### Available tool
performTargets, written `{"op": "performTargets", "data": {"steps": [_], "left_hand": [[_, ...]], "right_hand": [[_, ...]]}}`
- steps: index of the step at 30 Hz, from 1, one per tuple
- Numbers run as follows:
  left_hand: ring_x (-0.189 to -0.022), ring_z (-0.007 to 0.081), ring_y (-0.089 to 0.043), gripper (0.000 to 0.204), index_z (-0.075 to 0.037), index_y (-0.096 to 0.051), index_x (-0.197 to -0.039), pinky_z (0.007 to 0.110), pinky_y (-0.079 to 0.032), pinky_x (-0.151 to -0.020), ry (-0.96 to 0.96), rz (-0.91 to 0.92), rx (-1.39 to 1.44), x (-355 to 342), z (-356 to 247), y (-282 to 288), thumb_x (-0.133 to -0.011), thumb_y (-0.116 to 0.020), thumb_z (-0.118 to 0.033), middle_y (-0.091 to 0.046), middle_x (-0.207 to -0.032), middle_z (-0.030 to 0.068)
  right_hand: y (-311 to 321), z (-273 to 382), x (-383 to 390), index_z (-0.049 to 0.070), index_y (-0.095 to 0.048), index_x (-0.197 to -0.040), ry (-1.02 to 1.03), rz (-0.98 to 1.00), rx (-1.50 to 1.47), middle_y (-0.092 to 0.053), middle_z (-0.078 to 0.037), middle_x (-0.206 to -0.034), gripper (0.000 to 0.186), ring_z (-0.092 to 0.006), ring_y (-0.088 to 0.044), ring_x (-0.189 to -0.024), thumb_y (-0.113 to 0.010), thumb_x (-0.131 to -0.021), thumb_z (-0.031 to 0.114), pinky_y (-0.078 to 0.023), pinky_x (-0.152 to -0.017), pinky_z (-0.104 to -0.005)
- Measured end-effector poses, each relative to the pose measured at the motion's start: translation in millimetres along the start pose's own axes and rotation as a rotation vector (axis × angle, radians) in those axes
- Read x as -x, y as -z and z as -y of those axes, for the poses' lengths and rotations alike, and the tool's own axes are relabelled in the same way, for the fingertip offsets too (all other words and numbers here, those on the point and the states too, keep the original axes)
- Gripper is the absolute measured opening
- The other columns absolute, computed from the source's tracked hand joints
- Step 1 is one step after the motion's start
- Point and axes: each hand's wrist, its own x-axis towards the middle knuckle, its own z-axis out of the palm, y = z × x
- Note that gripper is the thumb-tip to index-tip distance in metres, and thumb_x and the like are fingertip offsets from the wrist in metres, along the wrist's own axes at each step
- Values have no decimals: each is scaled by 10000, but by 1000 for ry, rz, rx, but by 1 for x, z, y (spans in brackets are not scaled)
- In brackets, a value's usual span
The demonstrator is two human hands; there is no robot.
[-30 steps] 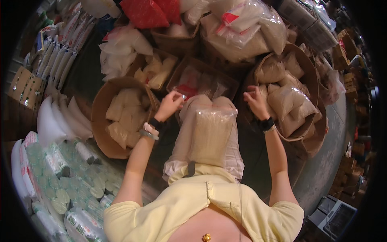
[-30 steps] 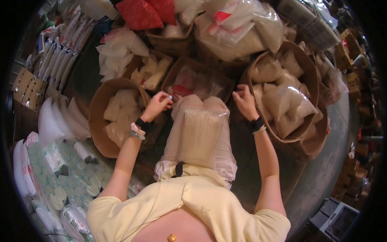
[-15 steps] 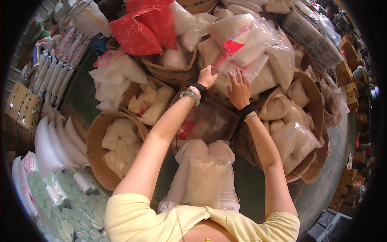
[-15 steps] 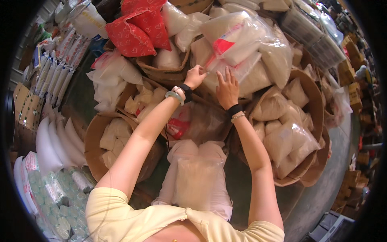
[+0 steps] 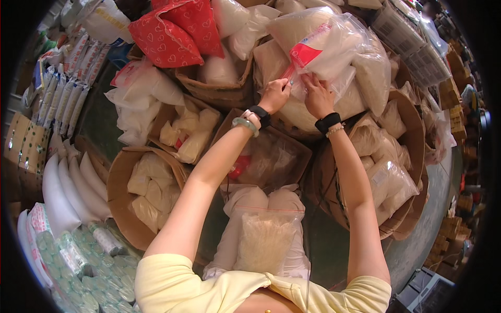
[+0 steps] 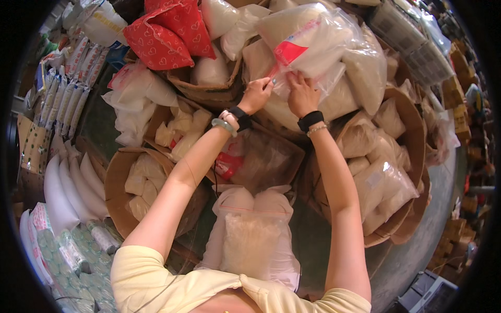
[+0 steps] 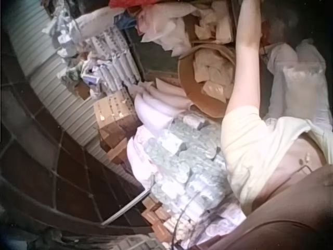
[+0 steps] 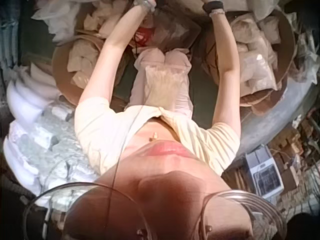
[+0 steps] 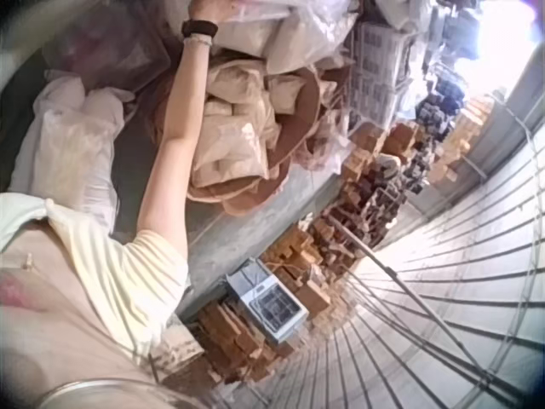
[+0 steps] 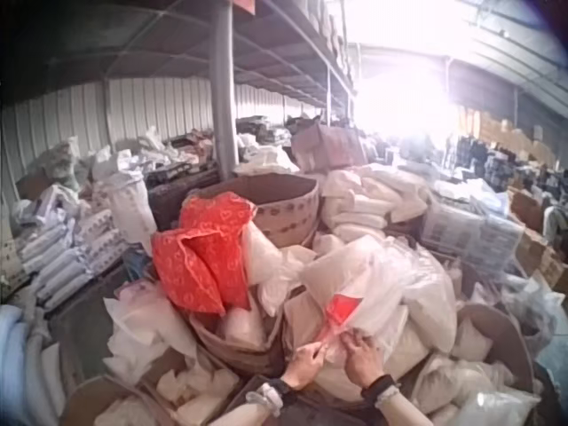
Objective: The person is placing a smaller bag of grain into a larger protective plastic zip bag and sealing it.
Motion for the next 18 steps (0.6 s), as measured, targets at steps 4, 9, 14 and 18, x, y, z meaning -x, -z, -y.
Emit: {"op": "performTargets", "data": {"steps": [4,9,14,18], "left_hand": [[-670,256,-583,212,13,-608,-928,333,-453,-633,-36,26,36,18,-31,40,-922,-503,-171,-571,-725,192],[-715,114,-543,260,16,-628,-1009,263,-438,-663,39,101,227,55,-59,99,-980,-465,-184,-623,-784,40],[-1050,100,-546,305,-48,-573,-1178,247,-431,-886,286,189,546,55,-6,91,-1006,-441,-262,-607,-1185,12],[-1157,118,-488,292,-157,-524,-1215,414,-395,-954,486,285,680,51,-6,54,-978,-491,-324,-558,-1243,-19]], "right_hand": [[-14,-21,-18,261,-562,-1232,-117,73,-22,-499,-78,-1339,404,-356,-469,-1166,-509,-835,205,-454,-853,-512],[-15,-53,-41,221,-622,-1116,-47,144,-28,-561,-36,-1247,289,-321,-504,-1103,-520,-850,271,-458,-916,-446],[-23,-50,-44,227,-631,-1101,-5,-44,38,-570,-27,-1235,316,-324,-515,-1086,-567,-792,210,-470,-896,-453],[-27,-85,-42,190,-542,-1294,-63,349,-339,-408,-162,-1401,556,-363,-322,-1325,-643,-753,263,-271,-1101,-394]]}}
